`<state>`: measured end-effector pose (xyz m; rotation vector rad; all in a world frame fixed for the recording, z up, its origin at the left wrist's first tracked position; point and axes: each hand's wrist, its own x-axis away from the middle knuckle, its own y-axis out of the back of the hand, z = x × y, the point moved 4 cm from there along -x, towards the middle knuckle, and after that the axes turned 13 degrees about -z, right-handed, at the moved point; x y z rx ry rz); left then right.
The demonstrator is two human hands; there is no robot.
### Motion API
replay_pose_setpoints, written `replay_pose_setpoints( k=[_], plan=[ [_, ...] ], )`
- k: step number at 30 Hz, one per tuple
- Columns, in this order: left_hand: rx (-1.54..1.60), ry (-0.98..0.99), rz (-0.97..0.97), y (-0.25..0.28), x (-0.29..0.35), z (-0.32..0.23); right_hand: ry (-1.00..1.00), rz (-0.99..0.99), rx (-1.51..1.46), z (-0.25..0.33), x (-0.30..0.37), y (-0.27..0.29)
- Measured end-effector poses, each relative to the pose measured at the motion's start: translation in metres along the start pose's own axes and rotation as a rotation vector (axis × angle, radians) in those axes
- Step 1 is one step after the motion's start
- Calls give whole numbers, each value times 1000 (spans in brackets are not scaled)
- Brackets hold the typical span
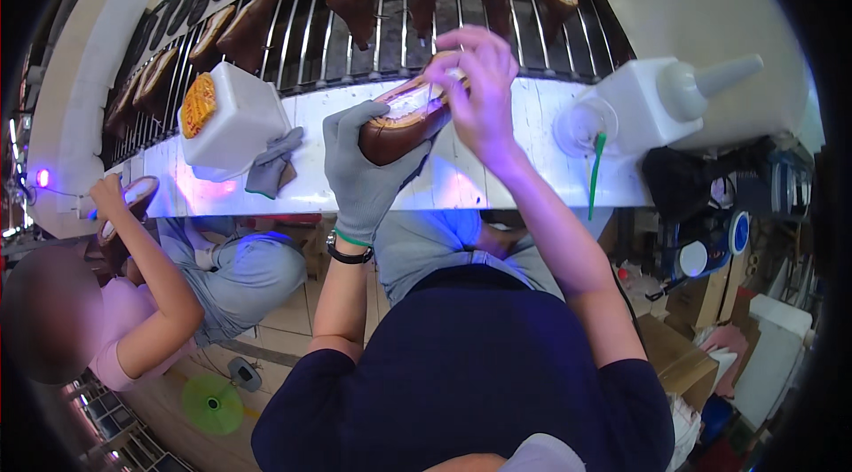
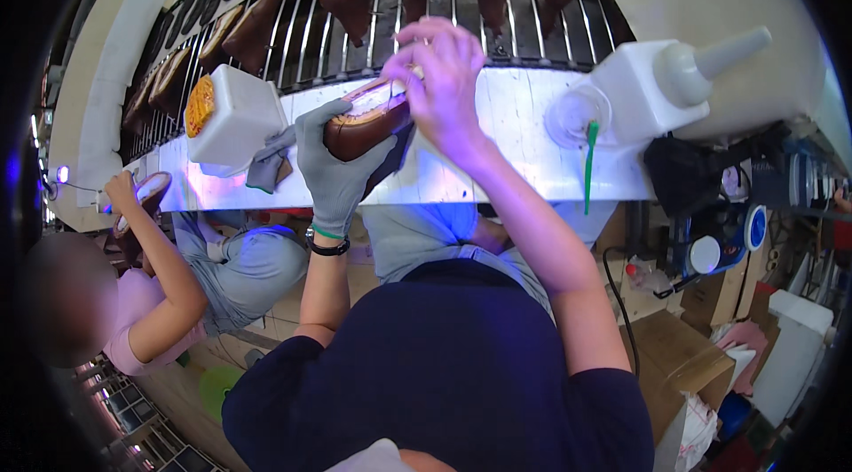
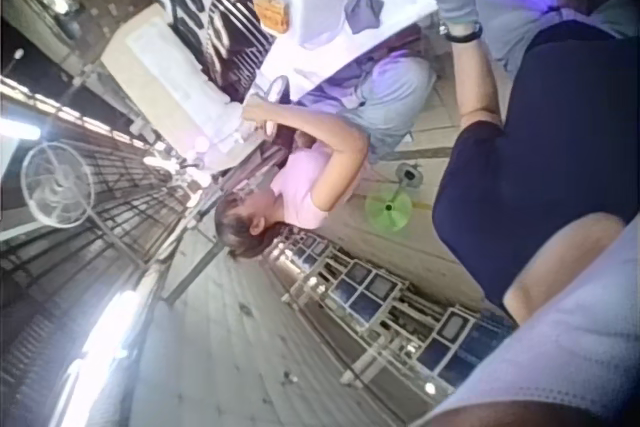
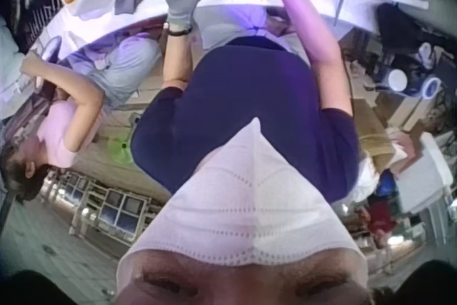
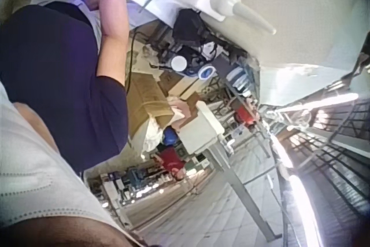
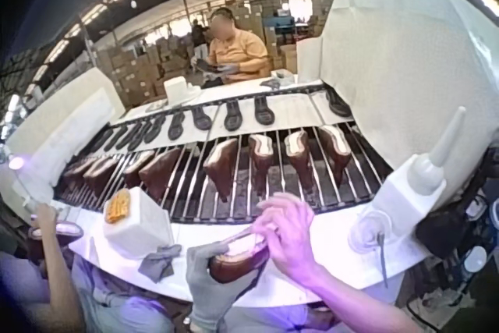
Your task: Applying glue to the edges and bottom of shoe uppers and soles using a brush on a manufacturing line.
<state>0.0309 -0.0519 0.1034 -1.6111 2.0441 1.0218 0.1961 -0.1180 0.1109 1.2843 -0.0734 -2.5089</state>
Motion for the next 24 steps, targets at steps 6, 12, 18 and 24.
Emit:
replay_pose_setpoints(
  k=[6,12,18,24],
  plan=[
    [-217,-288,109,-28,48,-14,22,-304,146,-49,-51,63],
    [-144,-408,533,-85,100,-31,63,171,774,-66,-66,95],
    [-130,216,508,-116,46,23,48,-2,893,-71,-28,177],
    [289,746,928,-163,40,71,-503,-18,694,-83,83,225]
  ],
)
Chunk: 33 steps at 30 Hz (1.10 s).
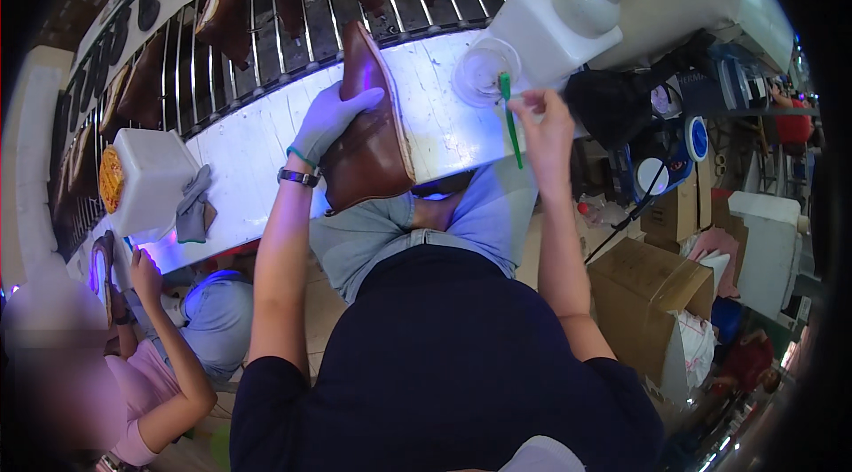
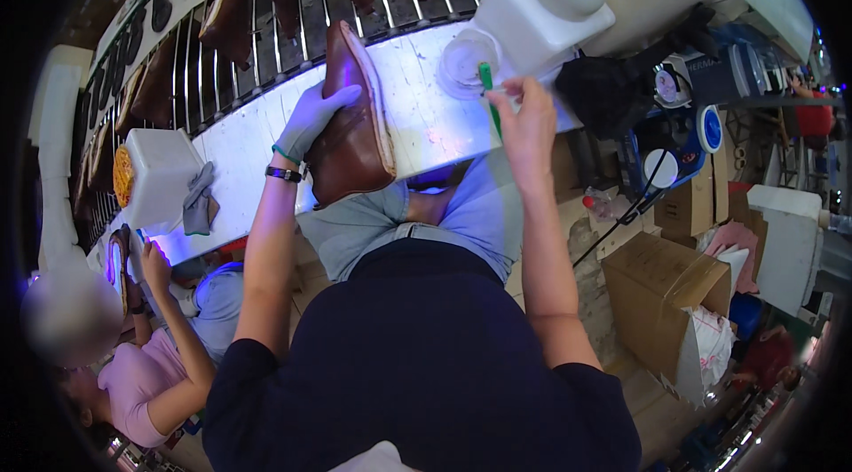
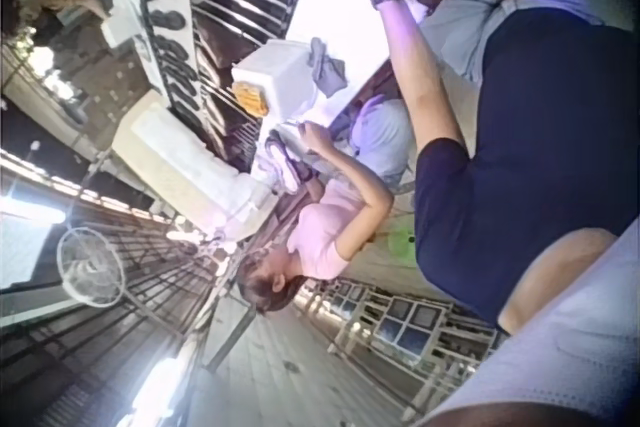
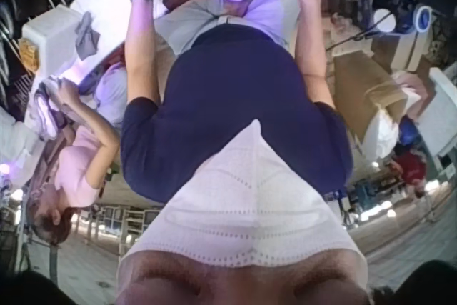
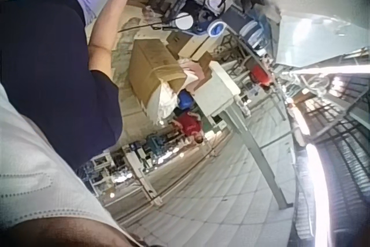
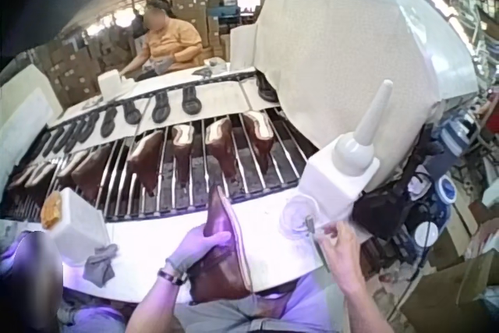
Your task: Applying glue to the edges and bottom of shoe uppers and soles using a brush on a manufacturing line.
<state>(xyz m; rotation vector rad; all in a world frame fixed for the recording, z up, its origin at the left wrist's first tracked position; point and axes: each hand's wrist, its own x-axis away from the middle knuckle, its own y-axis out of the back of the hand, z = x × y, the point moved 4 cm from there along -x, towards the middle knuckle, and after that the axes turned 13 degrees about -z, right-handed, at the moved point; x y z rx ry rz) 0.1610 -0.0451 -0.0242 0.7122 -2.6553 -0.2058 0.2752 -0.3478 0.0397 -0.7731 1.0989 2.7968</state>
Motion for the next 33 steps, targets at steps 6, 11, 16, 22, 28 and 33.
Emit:
replay_pose_setpoints(
  k=[6,11,16,22,28,33],
  plan=[
    [108,-235,-321,17,27,-17,-55,-116,6,-41,53,-28],
    [434,-498,-673,34,101,-20,-344,-179,-376,-44,40,-27],
    [-219,-653,-792,0,135,21,61,3,-152,-2,0,3],
    [-54,-735,-797,-24,148,51,113,234,354,17,-9,0],
    [-60,-852,-804,-14,161,36,230,264,608,21,-11,-19],
    [-75,-910,-809,-13,174,26,141,301,388,8,-17,-13]
  ],
)
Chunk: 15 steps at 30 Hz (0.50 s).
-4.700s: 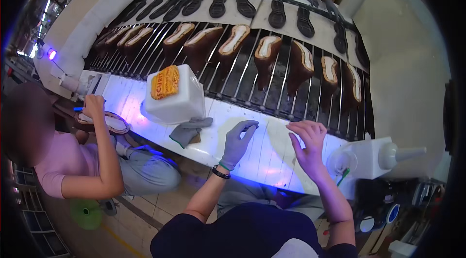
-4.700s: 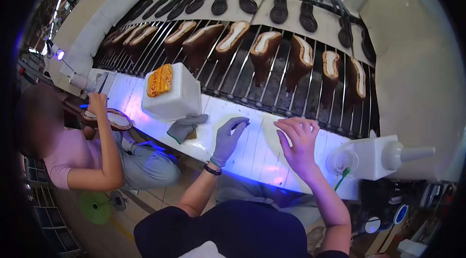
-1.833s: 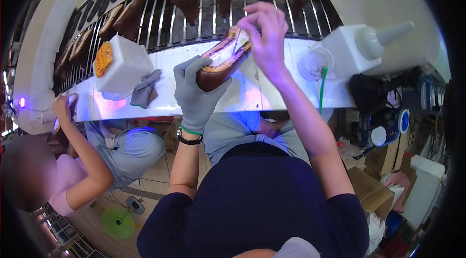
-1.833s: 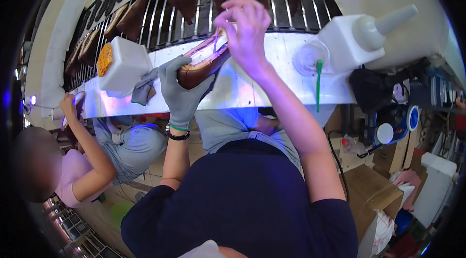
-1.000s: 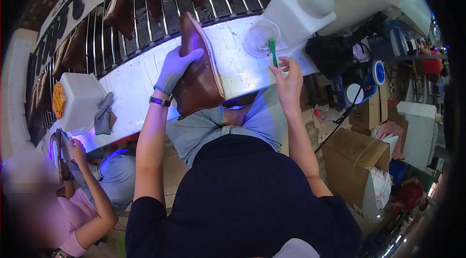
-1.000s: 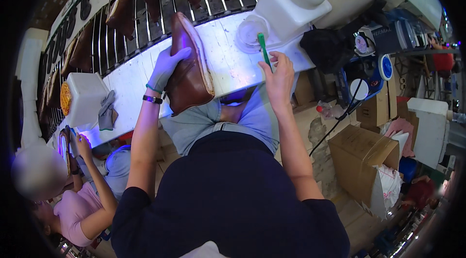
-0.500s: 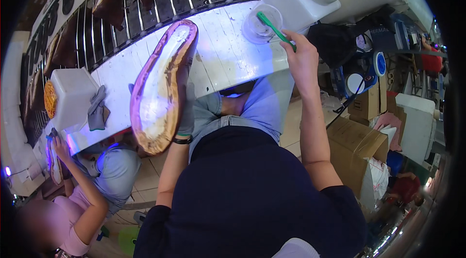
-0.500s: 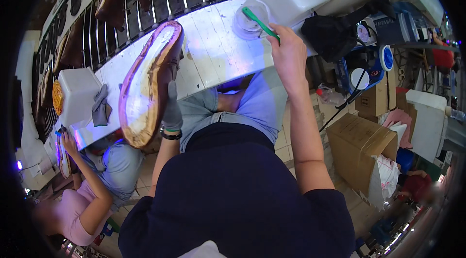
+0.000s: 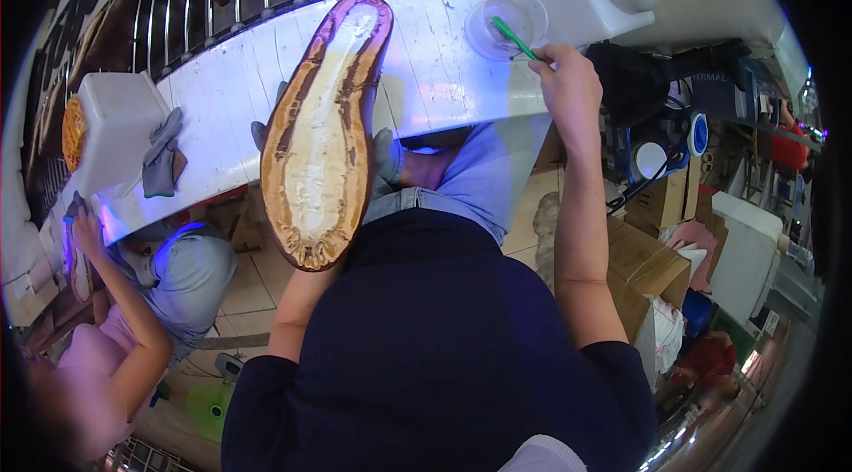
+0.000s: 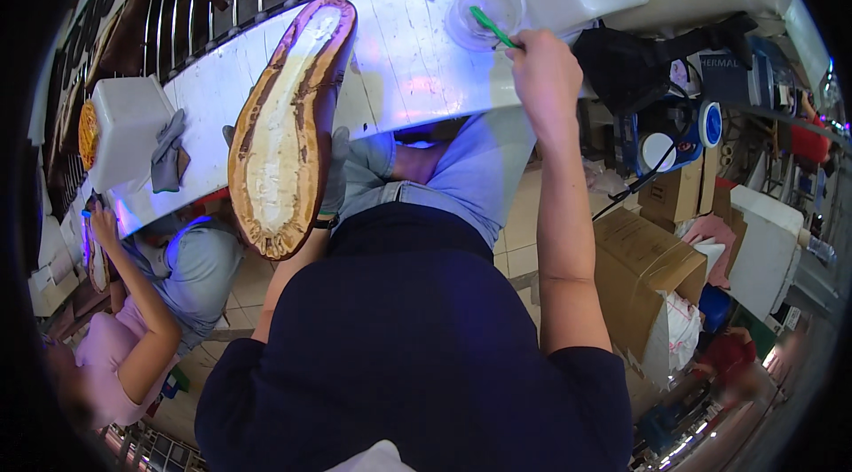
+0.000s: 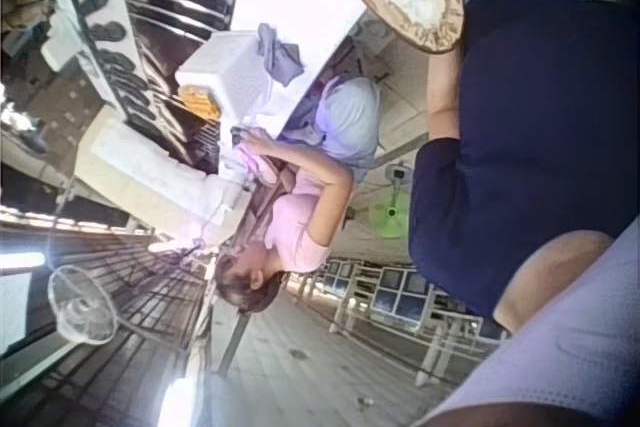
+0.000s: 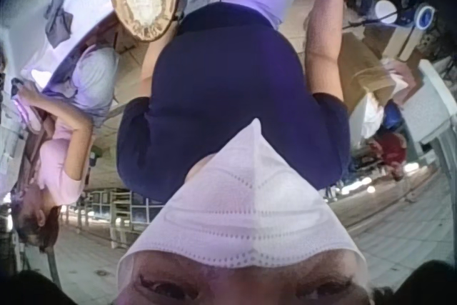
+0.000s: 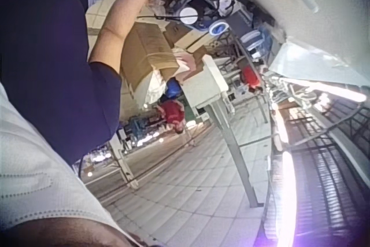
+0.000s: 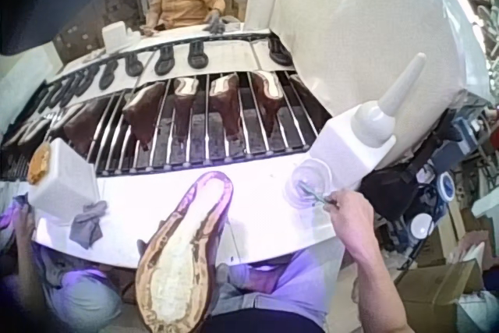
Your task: Applying glue to the edges and bottom of shoe uppers and soles using a brush on a manufacturing line.
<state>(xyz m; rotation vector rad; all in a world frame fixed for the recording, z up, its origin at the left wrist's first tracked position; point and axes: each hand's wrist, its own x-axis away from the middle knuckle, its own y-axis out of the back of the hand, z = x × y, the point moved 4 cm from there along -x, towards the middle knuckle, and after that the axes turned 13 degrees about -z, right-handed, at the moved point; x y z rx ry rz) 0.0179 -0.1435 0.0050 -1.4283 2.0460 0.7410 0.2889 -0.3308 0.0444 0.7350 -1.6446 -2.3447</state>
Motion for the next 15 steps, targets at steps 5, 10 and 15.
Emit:
replay_pose_setpoints(
  k=[5,10,15],
  plan=[
    [8,-29,-22,-5,0,-2,-415,238,-652,-35,6,-21],
    [5,-52,-43,-9,0,-1,-514,118,-996,-47,22,-33],
    [25,-87,-56,-22,-1,-5,-554,189,-1080,-43,22,-34]
  ],
)
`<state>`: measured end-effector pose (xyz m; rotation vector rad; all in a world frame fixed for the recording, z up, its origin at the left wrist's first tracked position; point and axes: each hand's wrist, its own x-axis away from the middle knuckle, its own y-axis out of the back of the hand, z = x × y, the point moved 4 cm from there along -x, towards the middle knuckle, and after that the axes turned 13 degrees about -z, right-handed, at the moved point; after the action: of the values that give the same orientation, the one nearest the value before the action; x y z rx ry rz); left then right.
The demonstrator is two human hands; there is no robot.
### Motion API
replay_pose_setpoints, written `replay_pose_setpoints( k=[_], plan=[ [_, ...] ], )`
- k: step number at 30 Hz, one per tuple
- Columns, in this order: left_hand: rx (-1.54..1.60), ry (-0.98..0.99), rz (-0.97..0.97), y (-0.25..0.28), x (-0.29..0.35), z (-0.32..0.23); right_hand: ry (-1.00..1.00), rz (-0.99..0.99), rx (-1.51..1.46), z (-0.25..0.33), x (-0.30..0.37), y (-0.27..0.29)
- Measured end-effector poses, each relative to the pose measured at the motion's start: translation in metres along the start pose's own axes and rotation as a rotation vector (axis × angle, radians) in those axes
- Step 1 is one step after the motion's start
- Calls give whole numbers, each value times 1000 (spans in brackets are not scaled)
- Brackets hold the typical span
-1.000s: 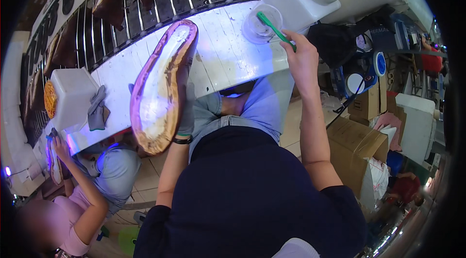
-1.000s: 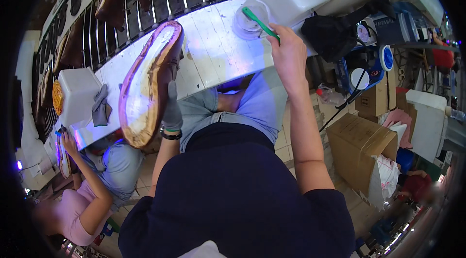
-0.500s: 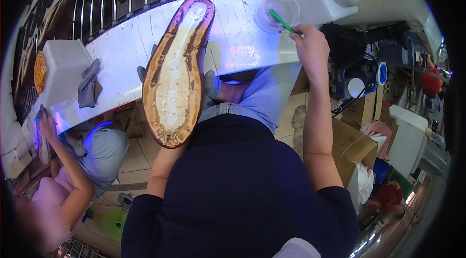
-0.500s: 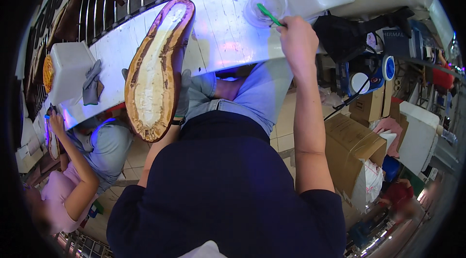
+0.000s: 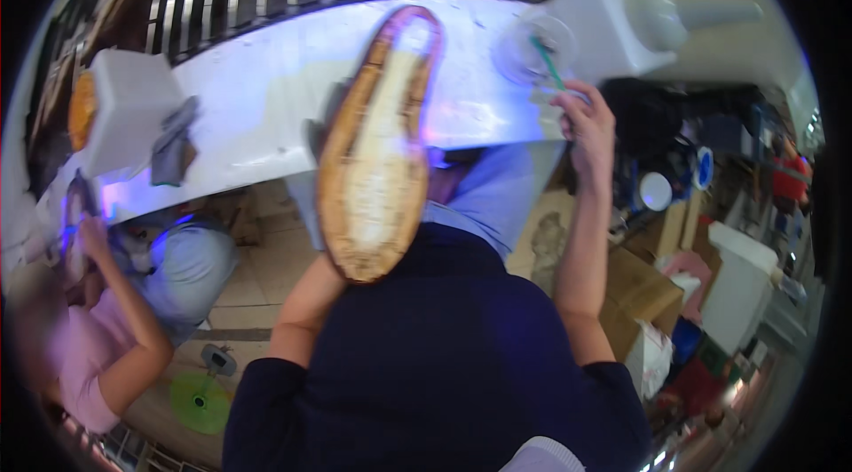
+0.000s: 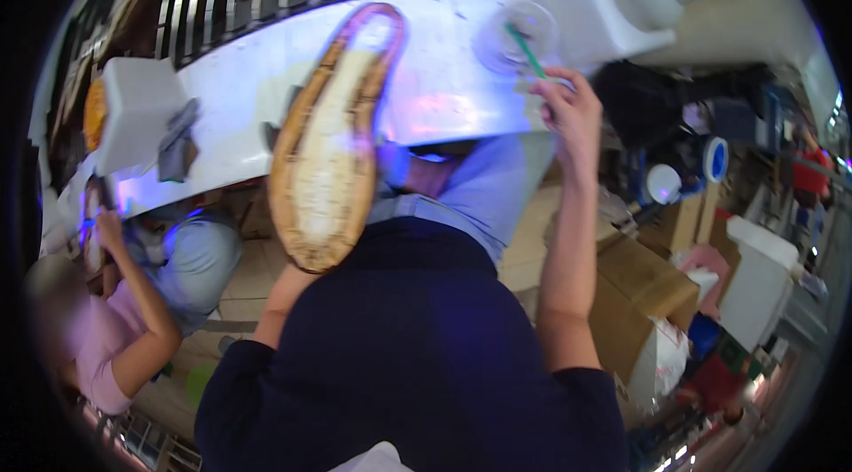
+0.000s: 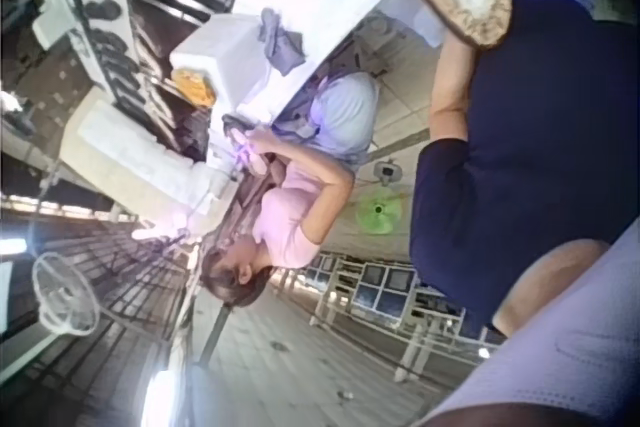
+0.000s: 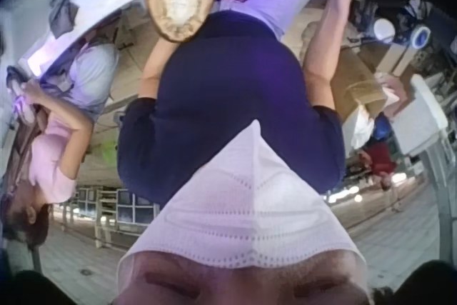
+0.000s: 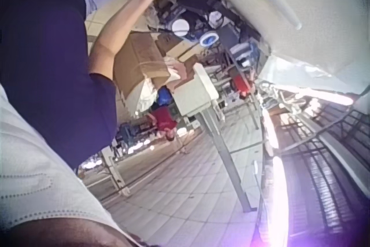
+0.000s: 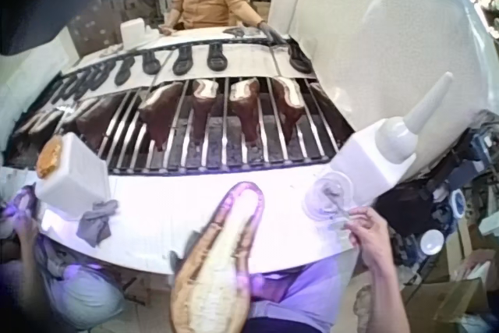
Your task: Applying glue to the edges and bottom of shoe uppers and soles using a brush on a manufacturing line.
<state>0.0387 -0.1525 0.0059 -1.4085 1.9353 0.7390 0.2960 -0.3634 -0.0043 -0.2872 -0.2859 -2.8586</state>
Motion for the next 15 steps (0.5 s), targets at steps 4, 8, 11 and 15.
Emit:
replay_pose_setpoints(
  k=[4,8,11,15],
  plan=[
    [68,-67,-58,-26,0,4,-168,101,-270,11,-8,-30],
    [81,-87,-86,-36,4,7,-38,240,-131,54,1,-50],
    [84,-92,-86,-38,4,5,139,360,41,88,31,-64],
    [86,-100,-102,-41,4,5,351,486,136,111,77,-81]
  ],
)
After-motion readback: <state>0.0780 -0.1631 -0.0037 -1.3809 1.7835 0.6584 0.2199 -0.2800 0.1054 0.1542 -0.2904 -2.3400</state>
